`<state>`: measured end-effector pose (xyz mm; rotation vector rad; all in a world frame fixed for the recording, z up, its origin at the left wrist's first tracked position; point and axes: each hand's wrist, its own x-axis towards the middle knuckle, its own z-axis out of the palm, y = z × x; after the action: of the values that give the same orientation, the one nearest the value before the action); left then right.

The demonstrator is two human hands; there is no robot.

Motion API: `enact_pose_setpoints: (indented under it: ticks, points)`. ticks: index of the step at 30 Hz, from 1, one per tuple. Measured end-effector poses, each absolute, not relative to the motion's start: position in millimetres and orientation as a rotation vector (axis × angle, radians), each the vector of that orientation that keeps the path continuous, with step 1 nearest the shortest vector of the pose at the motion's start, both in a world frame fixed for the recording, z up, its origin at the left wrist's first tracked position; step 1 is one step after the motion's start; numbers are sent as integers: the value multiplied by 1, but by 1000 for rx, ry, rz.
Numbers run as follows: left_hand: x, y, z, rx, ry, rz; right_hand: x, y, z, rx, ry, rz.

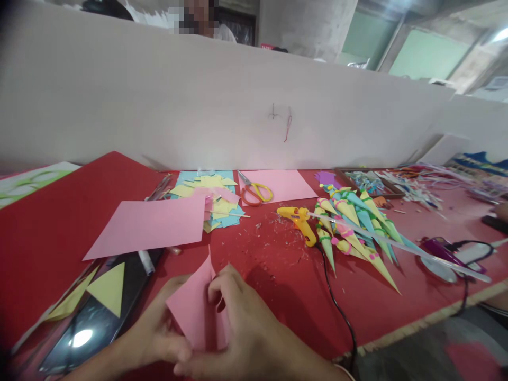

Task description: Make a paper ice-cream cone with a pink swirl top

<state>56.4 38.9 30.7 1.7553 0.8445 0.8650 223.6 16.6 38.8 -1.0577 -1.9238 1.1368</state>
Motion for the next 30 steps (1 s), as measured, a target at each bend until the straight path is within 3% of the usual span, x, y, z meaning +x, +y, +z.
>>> enact_pose_setpoints:
  ticks: [10, 30]
  points:
    - [59, 46, 34, 1971, 860, 891, 226, 27, 39, -880, -1866, 1284]
    - [58, 51, 45, 1918, 830, 895, 227, 35, 41, -804, -1955, 1184]
